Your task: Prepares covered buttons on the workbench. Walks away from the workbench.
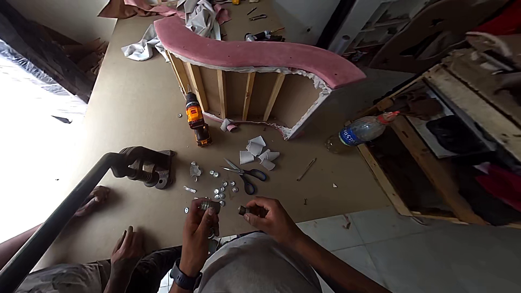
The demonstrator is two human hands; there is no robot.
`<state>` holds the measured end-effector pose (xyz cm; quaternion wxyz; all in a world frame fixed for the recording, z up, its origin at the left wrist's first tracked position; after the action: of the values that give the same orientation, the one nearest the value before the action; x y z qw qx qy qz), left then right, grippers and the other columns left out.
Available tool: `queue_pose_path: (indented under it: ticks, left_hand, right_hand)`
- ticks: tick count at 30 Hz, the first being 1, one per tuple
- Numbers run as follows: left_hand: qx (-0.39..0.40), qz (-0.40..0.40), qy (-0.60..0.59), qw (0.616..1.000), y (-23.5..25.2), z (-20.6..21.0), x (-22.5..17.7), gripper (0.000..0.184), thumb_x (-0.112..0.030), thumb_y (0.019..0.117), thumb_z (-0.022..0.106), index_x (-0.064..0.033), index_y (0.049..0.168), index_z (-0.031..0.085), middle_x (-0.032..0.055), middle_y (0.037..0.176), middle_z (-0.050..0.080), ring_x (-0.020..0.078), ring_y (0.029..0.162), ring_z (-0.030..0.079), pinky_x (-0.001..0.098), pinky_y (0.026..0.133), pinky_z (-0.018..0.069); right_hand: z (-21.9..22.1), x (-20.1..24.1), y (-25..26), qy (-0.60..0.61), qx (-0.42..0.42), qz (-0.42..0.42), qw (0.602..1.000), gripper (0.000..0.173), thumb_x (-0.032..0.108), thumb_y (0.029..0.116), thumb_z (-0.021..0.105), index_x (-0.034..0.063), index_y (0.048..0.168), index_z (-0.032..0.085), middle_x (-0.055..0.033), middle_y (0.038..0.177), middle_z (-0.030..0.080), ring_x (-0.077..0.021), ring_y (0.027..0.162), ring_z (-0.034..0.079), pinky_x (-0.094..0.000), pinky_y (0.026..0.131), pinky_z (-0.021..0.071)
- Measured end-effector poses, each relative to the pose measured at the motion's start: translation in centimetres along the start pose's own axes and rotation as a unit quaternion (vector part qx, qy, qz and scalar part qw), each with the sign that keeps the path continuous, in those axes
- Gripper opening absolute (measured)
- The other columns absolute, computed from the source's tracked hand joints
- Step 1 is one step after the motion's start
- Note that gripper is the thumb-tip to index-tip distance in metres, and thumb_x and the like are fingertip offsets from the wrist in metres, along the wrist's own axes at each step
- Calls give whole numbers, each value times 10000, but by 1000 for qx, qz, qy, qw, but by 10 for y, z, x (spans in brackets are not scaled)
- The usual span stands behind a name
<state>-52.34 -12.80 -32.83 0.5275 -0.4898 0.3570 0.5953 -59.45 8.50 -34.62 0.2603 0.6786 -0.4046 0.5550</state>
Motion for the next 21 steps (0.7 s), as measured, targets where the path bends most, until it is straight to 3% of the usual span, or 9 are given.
queue_pose_path:
  ticks: [3,8,13,17,19,21]
  left_hand:
    - [6,-24,-58,998,0,-4,10,332,-226,1071,536,34,1278,528,215,865,658,203,575,614,301,497,537]
    - [37,-74,-96,992,-10,7,32,295,-203,1020,585,-1,1226,524,270,1040,694,157,553,609,248,468,482]
    - [88,-87,-97,988,-9,22,33,441,-177,980,680,6,1365,570,274,1221,663,156,637,615,265,524,502]
    - [90,-93,-69,989,-7,25,31,495,-126,926,752,23,1374,604,269,1234,666,170,721,637,276,582,522]
    - [78,-82,-52,992,-7,22,32,447,-154,969,704,33,1362,602,265,1221,675,170,732,636,279,608,521]
    - [55,-63,-48,995,-9,18,35,420,-266,1059,571,23,1362,587,252,1209,686,160,695,638,279,607,532]
  right_hand:
    - [-47,-50,1,-107,-113,69,985,289,443,933,701,183,1050,747,71,872,714,-52,748,679,-287,683,608]
    - [-116,-114,24,-301,-225,132,917,264,438,892,728,188,974,726,38,819,659,-108,718,639,-370,671,580]
    - [-136,-137,40,-339,-206,175,901,285,409,902,752,186,1077,727,11,851,673,-161,775,656,-432,712,575]
    - [-137,-120,44,-330,-209,149,908,342,423,912,754,198,1167,716,27,872,673,-140,761,651,-413,701,583]
    - [-120,-104,53,-313,-187,120,923,300,402,937,719,189,1148,717,14,923,688,-142,798,667,-406,733,596]
    - [-94,-92,65,-301,-138,100,938,300,416,958,673,174,1124,736,-4,988,707,-155,880,687,-414,807,604]
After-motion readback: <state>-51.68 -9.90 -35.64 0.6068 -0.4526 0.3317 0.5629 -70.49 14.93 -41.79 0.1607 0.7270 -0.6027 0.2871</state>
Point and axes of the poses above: each hand's wrist, its own y-axis towards the middle knuckle, its own z-axis out of the palm, x = y × z, the point moved 9 cm from there along y, towards the middle knuckle
